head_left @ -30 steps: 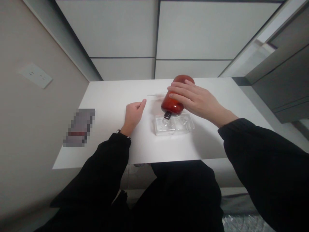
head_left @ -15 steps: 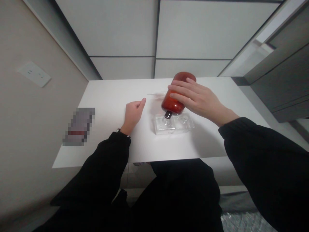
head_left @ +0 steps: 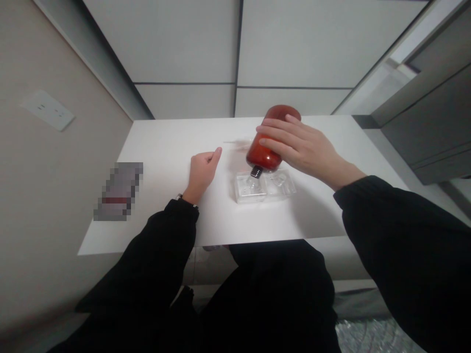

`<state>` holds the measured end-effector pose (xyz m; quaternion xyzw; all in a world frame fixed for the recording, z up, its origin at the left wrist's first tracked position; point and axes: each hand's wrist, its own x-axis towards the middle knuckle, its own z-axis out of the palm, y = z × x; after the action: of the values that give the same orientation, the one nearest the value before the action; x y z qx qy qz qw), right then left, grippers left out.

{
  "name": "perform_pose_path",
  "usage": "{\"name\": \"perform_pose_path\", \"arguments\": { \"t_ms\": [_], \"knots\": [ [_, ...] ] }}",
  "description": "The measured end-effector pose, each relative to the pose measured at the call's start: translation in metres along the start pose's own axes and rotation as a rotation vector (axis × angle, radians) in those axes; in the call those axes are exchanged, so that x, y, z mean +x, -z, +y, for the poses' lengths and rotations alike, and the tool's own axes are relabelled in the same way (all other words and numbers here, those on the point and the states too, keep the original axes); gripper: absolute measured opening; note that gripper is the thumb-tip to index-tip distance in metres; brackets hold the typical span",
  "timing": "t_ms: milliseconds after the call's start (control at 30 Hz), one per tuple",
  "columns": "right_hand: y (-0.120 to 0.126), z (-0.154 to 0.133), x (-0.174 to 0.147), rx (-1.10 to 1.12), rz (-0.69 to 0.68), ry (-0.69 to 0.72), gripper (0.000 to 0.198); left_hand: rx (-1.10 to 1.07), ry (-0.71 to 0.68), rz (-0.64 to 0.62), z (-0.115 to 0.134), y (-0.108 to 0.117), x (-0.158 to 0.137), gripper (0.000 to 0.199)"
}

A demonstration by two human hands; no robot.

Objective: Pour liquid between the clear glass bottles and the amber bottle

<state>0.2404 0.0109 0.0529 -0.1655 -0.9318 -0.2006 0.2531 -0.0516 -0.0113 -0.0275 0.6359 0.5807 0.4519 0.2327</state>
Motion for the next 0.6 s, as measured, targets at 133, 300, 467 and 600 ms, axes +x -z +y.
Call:
{"name": "perform_pose_path", "arguments": {
  "t_ms": [133,300,467,600],
  "knots": [
    [0.002,0.0003,0.0003,0.04,-0.006,-0.023,0.065,-0.001,0.001,-0.004,-0.0002,-0.0002,0.0005,0.058],
    [0.0033,0.001,0.0005,0.096,-0.047,-0.059,0.063,0.0,0.003,0.001,0.001,0.0004,0.0009,0.058],
    [0.0047,0.0026,0.0005,0.037,-0.044,-0.04,0.061,0.001,-0.003,0.002,0.0005,0.0004,0.0007,0.059],
    [0.0077,0.0035,0.0015,0.058,-0.077,-0.044,0.059,0.007,-0.008,0.009,-0.001,-0.0003,0.0008,0.059]
  ]
}}
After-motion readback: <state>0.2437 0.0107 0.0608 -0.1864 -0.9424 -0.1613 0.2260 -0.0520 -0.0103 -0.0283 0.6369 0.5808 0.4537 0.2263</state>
